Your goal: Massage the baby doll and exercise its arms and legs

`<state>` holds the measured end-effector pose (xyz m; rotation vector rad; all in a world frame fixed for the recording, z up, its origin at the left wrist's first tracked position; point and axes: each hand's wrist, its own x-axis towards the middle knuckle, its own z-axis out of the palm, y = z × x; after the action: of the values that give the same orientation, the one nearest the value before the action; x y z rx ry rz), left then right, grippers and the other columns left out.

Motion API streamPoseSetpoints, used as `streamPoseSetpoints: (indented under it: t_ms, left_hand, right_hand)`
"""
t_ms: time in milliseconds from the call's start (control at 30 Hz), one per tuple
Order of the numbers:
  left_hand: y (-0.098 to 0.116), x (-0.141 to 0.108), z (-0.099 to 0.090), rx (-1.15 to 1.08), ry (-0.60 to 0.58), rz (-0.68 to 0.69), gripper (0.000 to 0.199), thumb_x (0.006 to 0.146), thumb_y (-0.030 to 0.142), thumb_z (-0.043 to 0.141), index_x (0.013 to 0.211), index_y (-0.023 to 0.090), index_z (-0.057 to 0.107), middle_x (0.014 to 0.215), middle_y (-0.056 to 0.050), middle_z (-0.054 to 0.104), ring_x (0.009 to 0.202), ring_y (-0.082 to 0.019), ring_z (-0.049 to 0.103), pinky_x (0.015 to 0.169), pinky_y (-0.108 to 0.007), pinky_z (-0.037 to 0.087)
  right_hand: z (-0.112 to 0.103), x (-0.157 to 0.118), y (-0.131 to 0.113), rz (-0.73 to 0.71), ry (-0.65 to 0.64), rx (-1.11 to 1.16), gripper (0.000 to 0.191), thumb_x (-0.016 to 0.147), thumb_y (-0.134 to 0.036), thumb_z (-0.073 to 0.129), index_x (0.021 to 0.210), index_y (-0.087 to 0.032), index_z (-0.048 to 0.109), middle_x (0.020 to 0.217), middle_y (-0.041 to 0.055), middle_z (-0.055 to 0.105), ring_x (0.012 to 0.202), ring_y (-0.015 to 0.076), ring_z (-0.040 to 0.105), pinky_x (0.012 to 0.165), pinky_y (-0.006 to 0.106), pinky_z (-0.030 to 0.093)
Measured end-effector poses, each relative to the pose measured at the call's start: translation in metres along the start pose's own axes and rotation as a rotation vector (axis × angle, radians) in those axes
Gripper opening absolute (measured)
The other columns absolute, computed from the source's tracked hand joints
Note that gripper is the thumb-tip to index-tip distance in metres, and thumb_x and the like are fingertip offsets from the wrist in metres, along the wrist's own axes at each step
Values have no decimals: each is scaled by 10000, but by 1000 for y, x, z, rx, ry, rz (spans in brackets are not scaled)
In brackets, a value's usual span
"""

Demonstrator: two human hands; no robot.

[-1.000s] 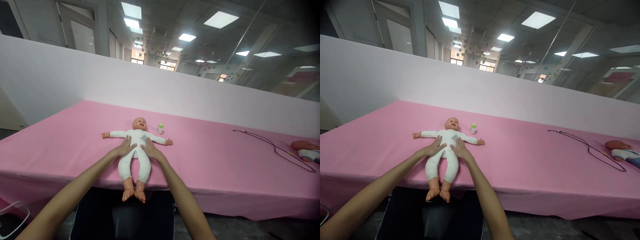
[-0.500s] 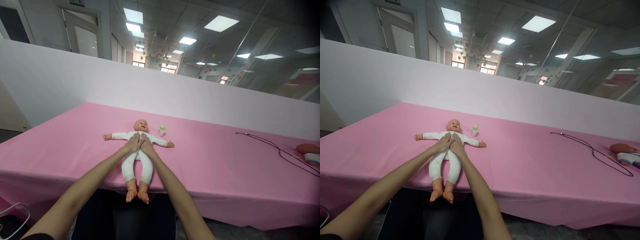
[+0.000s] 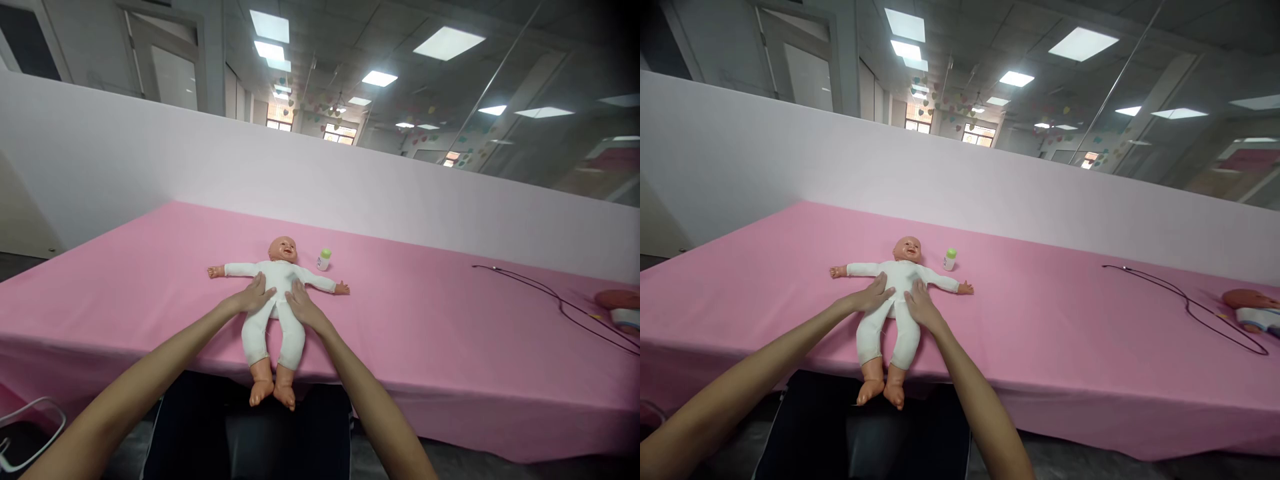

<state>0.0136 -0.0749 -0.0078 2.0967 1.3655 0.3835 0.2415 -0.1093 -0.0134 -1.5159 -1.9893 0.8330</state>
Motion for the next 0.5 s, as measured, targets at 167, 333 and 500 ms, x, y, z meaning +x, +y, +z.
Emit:
streamPoseSetpoints:
  t_ms: [167,333,500]
  left_hand:
    - [36,8,13,130,50,178,841,1047,615,217,1672,55,180,1745,-191,66,1622,-322,-6,1300,-524,119]
    - [38,37,21,174,170,175,765,1062,537,217,1654,53,248,1745,-190,149,1627,-341,58,1294,-528,124]
    - [11,52,17,80,234,69,897,1033,667,226,1646,14,198,1741,-233,94,1622,-372,18,1296,-528,112]
  right_hand:
    - [3,19,-2,-205,-26,-77,740,1077,-560,250,1688,-143,217,1762,114,134,1641,274,54,1332,524,44]
    - [-1,48,3,-199,52,-97,701,1066,-466,299,1677,-127,250,1752,117,202,1635,256,121,1338,478,83]
    - [1,54,8,-1,181,-70,783,1045,-525,348,1664,-59,233,1752,164,154,1637,280,102,1331,479,94]
